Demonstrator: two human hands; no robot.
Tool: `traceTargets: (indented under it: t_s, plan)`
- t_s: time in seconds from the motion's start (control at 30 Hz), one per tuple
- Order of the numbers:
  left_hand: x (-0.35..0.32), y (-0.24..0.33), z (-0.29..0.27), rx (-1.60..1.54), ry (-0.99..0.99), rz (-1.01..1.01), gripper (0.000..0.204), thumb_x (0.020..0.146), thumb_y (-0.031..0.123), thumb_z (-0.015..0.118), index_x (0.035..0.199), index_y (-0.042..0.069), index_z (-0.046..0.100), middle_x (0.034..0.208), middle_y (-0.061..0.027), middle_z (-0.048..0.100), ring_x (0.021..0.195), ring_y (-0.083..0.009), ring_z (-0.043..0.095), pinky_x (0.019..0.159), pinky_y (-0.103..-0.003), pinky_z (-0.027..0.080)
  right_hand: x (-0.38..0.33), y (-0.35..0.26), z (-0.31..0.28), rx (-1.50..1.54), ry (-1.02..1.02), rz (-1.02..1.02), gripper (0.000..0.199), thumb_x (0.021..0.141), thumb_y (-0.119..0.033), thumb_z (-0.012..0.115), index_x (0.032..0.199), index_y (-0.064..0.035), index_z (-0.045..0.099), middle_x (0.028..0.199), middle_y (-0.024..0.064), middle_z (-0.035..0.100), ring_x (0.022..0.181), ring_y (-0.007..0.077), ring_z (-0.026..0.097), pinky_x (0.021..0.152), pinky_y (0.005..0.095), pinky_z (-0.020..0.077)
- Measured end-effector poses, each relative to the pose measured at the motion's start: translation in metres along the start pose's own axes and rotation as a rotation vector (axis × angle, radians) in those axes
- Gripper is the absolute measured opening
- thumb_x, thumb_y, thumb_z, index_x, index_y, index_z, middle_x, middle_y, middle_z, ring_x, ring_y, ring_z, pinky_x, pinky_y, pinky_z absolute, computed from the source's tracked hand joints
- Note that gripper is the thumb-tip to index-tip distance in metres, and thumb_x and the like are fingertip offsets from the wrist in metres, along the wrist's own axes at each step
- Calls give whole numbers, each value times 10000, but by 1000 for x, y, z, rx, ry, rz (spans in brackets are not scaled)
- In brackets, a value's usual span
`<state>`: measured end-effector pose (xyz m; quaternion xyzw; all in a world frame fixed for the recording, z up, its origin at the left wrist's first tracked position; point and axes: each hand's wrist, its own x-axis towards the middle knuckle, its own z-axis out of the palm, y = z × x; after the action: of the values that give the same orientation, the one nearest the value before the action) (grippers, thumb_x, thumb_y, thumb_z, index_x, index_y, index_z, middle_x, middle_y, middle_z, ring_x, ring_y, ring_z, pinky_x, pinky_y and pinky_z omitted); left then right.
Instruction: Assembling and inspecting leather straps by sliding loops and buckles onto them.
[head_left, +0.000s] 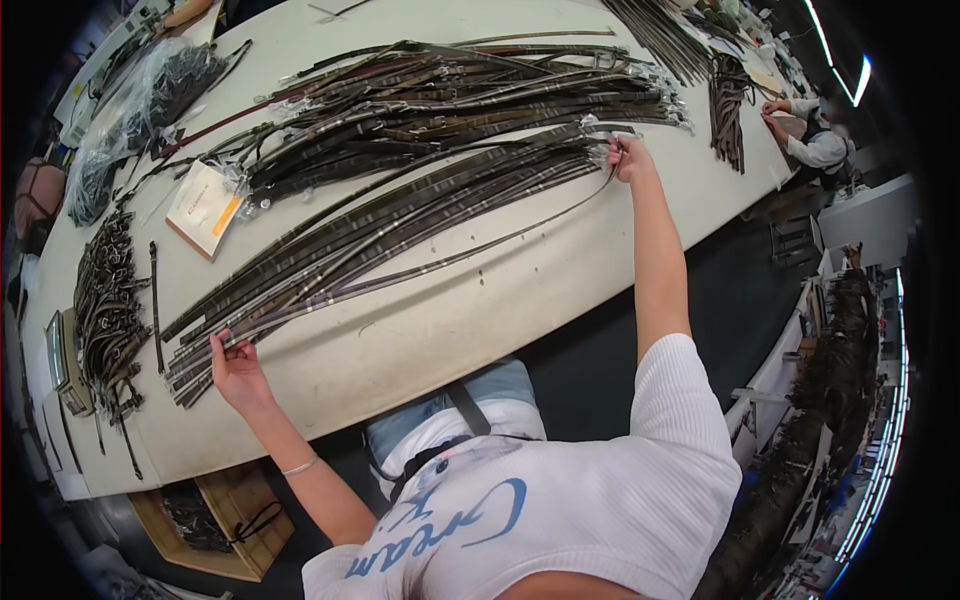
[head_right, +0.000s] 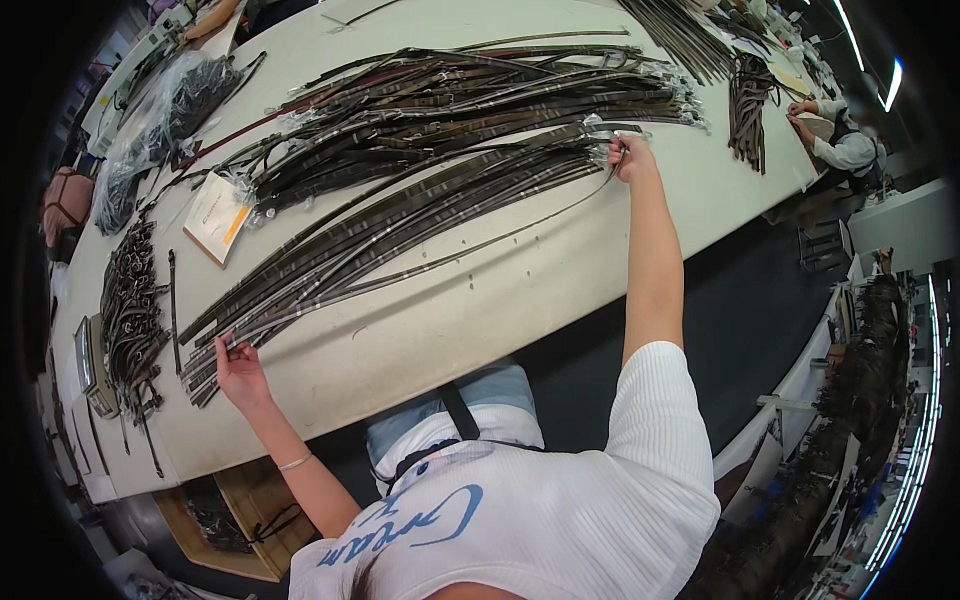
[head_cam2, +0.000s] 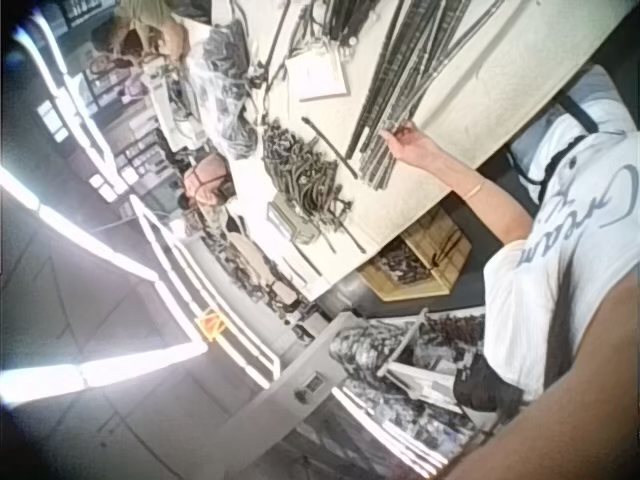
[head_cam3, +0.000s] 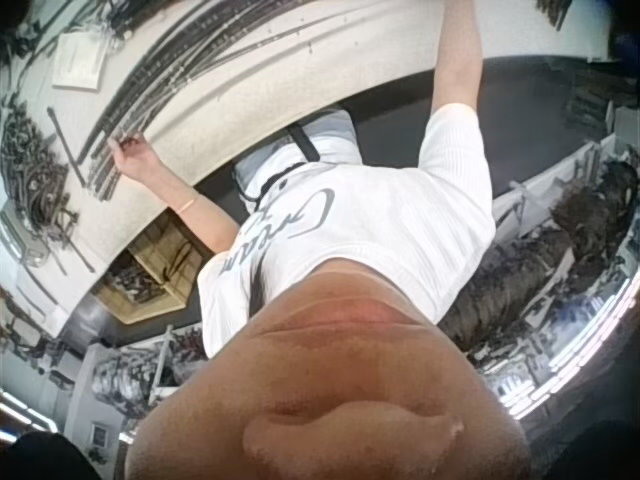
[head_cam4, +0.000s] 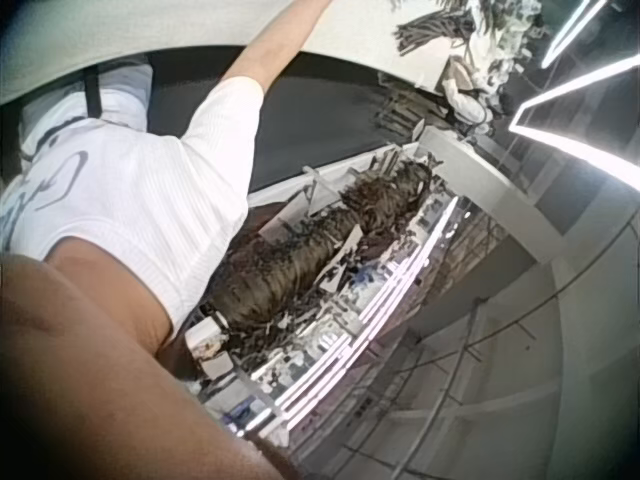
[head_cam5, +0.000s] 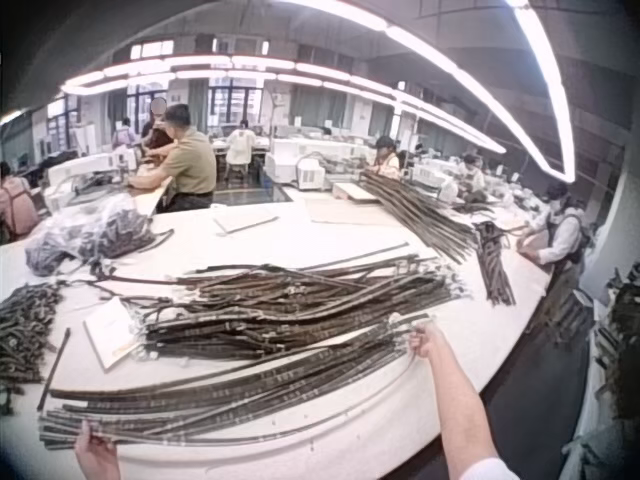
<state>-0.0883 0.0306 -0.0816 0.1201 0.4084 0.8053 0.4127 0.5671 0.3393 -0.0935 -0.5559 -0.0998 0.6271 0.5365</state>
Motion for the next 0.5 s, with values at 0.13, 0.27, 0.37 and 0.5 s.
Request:
traceTargets:
  t_s: [0.13,0.27,0.37,0.5]
  plan:
    - [-1,2,-7,-14,35,-12,267,963,243,543,995,-13,610,766,-62,601,699,-133,574,595,-225,462,-7,7,11,152,168,12,221,922,-212,497,858,-1,509,669,63,515,489,135,391,408,256,302]
    - [4,-11,-13,21,50,-38,264,959,234,549,942,-18,623,778,-74,624,673,-131,573,585,-219,465,10,-3,-31,25,-116,-32,233,913,-127,472,1023,70,526,758,113,571,502,138,428,449,233,377]
    - [6,-21,-18,19,60,-66,265,959,237,549,940,-17,623,768,-73,622,669,-132,574,586,-223,471,9,-7,-33,-127,-179,-35,235,886,-92,460,1017,98,508,801,134,582,511,146,440,477,242,406]
    - [7,-27,-30,25,82,-83,270,960,242,544,939,-16,621,770,-73,619,667,-136,573,586,-226,469,-13,1,2,41,103,-26,215,873,-75,461,984,103,505,795,137,574,504,148,424,451,247,380]
